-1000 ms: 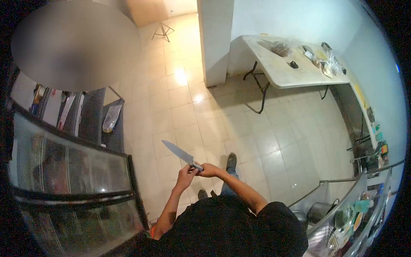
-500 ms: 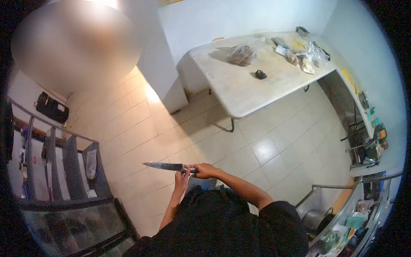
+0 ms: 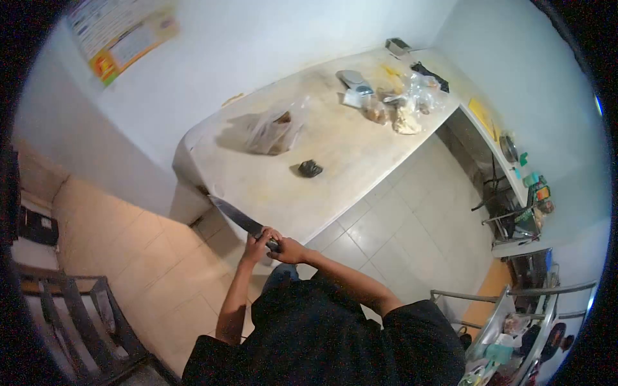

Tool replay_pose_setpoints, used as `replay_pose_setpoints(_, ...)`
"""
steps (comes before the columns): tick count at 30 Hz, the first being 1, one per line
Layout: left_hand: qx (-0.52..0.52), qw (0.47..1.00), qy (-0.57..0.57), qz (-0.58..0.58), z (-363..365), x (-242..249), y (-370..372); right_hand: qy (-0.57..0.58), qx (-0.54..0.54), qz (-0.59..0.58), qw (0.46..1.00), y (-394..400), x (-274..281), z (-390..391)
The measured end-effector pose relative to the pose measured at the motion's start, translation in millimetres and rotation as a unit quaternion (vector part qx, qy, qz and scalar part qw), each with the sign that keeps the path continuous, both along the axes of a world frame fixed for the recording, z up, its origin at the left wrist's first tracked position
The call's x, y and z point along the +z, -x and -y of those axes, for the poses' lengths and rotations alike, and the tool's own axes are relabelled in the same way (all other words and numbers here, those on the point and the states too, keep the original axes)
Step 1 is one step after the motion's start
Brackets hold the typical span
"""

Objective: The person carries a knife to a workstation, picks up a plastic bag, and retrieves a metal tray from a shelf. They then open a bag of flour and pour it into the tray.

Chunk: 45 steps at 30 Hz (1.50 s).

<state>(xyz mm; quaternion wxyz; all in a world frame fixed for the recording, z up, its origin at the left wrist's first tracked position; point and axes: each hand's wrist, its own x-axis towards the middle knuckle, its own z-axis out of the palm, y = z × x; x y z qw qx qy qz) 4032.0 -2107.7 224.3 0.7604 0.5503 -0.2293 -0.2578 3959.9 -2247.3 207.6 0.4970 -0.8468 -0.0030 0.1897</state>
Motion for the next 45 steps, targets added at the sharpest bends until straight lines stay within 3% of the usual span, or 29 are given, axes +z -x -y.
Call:
replay_pose_setpoints(1, 0.000, 0.999, -0.002, -0.045, 26, 3, -1, -0.035, -0.019, 0.054, 0.998, -2, -7, 25)
replay_pose_setpoints(2, -0.003, 0.996, -0.009, -0.092, 49, 4, 1, -0.011, 0.055, 0.025, 0.998, -9, -3, 58)
replay_pose_setpoints(4, 0.002, 0.997, -0.050, -0.060, 99, -1, -3, -0.011, 0.078, 0.029, 0.996, -17, -4, 117)
replay_pose_setpoints(6, 0.008, 0.996, -0.064, -0.065, 141, -1, -3, 0.025, 0.036, -0.012, 0.999, -22, 28, 176)
replay_pose_setpoints(8, 0.017, 0.996, -0.078, -0.042, 165, -24, -1, 0.047, 0.004, 0.006, 0.999, -23, 15, 235)
replay_pose_setpoints(10, 0.064, 0.980, -0.170, -0.080, 184, -23, -1, -0.027, -0.012, -0.048, 0.998, -37, 14, 296)
replay_pose_setpoints(12, 0.184, 0.962, -0.114, -0.166, 204, -51, 2, -0.015, 0.023, -0.014, 1.000, -63, 6, 360)
replay_pose_setpoints(15, 0.289, 0.936, -0.177, -0.097, 245, -56, 14, 0.017, 0.055, 0.046, 0.997, -99, -5, 464)
replay_pose_setpoints(17, 0.440, 0.880, -0.117, -0.136, 275, -55, 22, 0.023, -0.019, 0.098, 0.995, -118, -14, 518)
replay_pose_setpoints(18, 0.441, 0.877, -0.128, -0.141, 298, -51, 27, 0.021, -0.078, 0.116, 0.990, -125, -7, 546)
replay_pose_setpoints(20, 0.538, 0.821, -0.096, -0.163, 355, -45, 35, 0.037, -0.294, 0.174, 0.939, -131, 23, 597)
replay_pose_setpoints(22, 0.546, 0.820, -0.077, -0.153, 408, -22, 46, 0.135, -0.429, 0.310, 0.838, -137, 20, 648)
replay_pose_setpoints(24, 0.486, 0.852, -0.118, -0.157, 449, 4, 46, 0.243, -0.504, 0.345, 0.754, -148, 22, 692)
replay_pose_setpoints(25, 0.485, 0.853, -0.119, -0.151, 468, 6, 43, 0.239, -0.508, 0.346, 0.752, -159, 15, 714)
replay_pose_setpoints(27, 0.431, 0.874, -0.167, -0.147, 489, 7, 51, 0.347, -0.559, 0.335, 0.675, -165, -15, 742)
replay_pose_setpoints(28, 0.429, 0.874, -0.173, -0.149, 491, 3, 54, 0.348, -0.560, 0.328, 0.677, -162, -18, 748)
replay_pose_setpoints(30, 0.364, 0.910, -0.164, -0.109, 498, -9, 49, 0.133, -0.522, 0.168, 0.826, -169, -18, 760)
replay_pose_setpoints(31, 0.357, 0.914, -0.163, -0.099, 503, 2, 46, 0.086, -0.495, 0.261, 0.824, -174, -26, 764)
replay_pose_setpoints(32, 0.360, 0.912, -0.167, -0.100, 502, 9, 43, 0.083, -0.494, 0.257, 0.826, -169, -36, 761)
replay_pose_setpoints(34, 0.336, 0.919, -0.181, -0.102, 497, 15, 37, -0.110, -0.447, 0.197, 0.865, -161, 0, 741)
replay_pose_setpoints(41, 0.360, 0.928, -0.098, -0.019, 429, 9, 27, -0.168, -0.327, 0.293, 0.882, -134, 146, 603)
replay_pose_setpoints(43, 0.346, 0.933, -0.099, -0.019, 397, 34, 31, -0.187, -0.276, 0.292, 0.897, -121, 192, 551)
replay_pose_setpoints(45, 0.345, 0.933, -0.104, -0.010, 359, 57, 30, -0.289, -0.274, 0.283, 0.873, -117, 226, 493)
